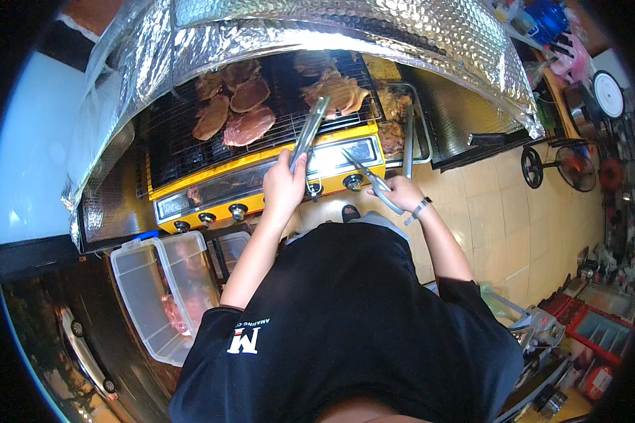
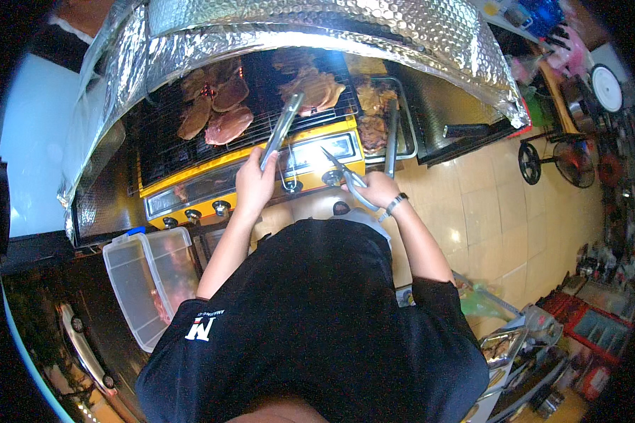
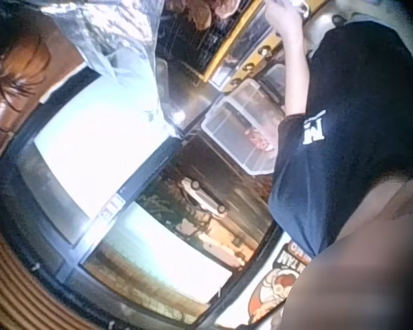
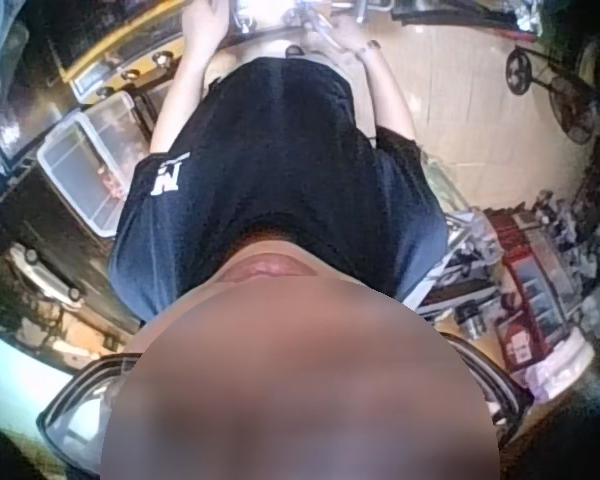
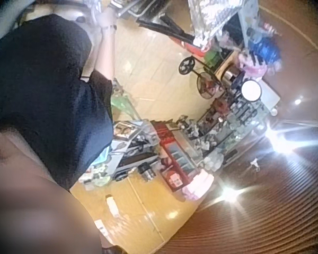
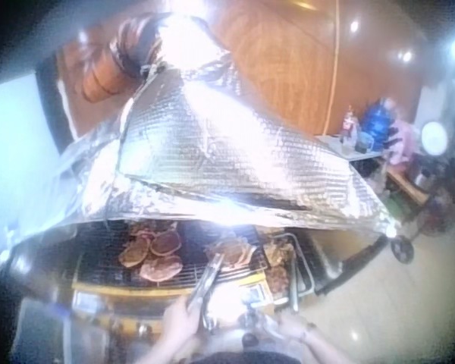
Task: The person uses tongs to flip meat on a gas grill, adds seasoned meat from a container to the grill, and uses a spoon to transfer a fried egg from a pan to a tray.
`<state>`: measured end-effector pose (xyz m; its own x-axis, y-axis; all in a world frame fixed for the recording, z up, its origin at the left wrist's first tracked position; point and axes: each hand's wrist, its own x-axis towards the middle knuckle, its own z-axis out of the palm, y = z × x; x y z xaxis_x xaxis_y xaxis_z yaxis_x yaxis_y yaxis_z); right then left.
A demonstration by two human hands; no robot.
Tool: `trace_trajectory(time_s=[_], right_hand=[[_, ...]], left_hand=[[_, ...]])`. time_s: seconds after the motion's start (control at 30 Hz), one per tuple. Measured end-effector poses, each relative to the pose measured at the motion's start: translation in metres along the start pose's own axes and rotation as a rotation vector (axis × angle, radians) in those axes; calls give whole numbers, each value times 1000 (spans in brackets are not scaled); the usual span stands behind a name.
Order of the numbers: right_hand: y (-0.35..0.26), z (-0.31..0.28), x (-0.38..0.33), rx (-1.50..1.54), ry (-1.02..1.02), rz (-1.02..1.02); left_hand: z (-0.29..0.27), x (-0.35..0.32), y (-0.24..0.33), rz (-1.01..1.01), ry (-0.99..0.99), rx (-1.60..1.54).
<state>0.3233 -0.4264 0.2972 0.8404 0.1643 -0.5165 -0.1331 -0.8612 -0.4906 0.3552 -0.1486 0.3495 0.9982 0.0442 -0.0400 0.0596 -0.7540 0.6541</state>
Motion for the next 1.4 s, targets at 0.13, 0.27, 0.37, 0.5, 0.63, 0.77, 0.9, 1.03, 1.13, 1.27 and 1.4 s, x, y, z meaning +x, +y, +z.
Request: trace_trajectory(time_s=[0.13, 0.27, 0.37, 0.5, 0.63, 0.77, 0.9, 1.03, 1.13, 1.27, 1.4], right_hand=[[4, -14, 32, -411, 161, -160], [10, -10, 72, -520, 342, -284], [12, -6, 72, -481, 501, -397], [16, -5, 53, -63, 731, -349], [80, 37, 56, 84, 1063, 66], [134, 72, 89, 508, 776, 445], [128, 62, 96, 993, 588, 462], [129, 46, 83, 1060, 676, 464], [101, 30, 43, 1119, 701, 339], [54, 23, 1, 1016, 852, 158], [4, 23, -2, 891, 848, -23]], left_hand=[[18, 9, -8, 35, -7, 37], [5, 8, 0, 4, -72, -61], [3, -4, -11, 9, 7, -19], [2, -12, -24, 21, -21, 17], [3, -14, -22, -13, 33, -128], [8, -24, -32, 20, -23, -289], [8, -45, -52, 47, -31, -372], [-4, -61, -57, 2, -15, -450], [-18, -73, -65, -67, 9, -443], [-22, -74, -84, -79, 143, -466], [-27, -68, -110, -152, 289, -604]])
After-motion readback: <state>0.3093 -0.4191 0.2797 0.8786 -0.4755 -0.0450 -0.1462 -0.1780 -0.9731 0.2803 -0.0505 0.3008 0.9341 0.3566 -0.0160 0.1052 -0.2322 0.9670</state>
